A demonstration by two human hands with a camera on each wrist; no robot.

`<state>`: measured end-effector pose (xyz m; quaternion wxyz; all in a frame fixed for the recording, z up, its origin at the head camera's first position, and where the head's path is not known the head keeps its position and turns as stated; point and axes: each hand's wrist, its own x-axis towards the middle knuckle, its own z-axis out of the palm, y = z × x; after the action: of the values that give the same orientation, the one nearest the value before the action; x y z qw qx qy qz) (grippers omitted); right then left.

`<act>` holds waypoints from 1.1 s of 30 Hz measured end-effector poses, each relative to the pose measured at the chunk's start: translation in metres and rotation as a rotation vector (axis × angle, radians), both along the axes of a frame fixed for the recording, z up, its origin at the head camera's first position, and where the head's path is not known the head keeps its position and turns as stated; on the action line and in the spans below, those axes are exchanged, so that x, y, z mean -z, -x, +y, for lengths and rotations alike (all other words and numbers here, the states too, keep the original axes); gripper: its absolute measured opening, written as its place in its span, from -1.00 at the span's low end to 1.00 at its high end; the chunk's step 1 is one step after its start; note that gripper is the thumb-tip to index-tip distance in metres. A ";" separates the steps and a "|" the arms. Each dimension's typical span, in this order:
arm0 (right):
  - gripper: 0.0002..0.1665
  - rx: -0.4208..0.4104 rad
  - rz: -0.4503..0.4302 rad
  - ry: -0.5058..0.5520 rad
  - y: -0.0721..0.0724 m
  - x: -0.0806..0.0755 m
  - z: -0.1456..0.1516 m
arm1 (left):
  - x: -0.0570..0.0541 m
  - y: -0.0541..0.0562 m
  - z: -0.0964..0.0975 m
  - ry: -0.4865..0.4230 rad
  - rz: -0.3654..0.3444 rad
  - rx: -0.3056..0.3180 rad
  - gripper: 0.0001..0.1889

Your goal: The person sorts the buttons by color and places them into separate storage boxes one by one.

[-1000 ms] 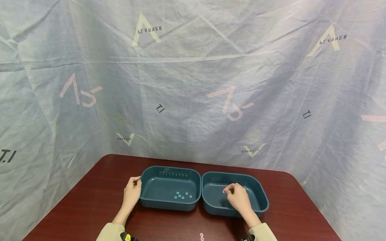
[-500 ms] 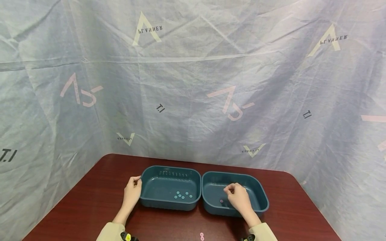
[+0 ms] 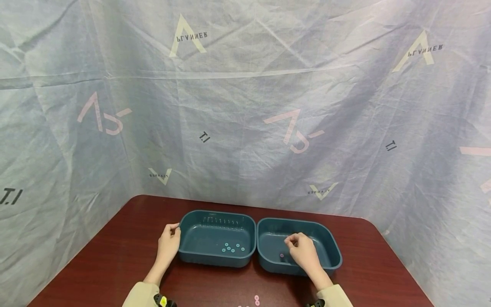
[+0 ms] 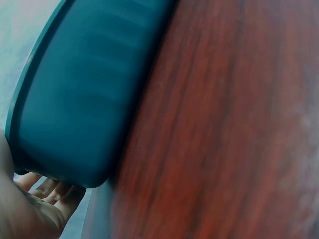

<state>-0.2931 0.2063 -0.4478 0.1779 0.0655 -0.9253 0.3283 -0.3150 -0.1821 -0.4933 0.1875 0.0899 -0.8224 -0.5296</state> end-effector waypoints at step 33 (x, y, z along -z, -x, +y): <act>-0.93 -0.160 0.006 0.051 -0.033 -0.014 -0.034 | -0.002 -0.002 0.000 -0.009 -0.010 0.012 -0.64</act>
<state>-0.2604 0.1720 -0.4342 0.1554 0.1356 -0.9081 0.3646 -0.3126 -0.1819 -0.4917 0.1797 0.0884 -0.8214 -0.5340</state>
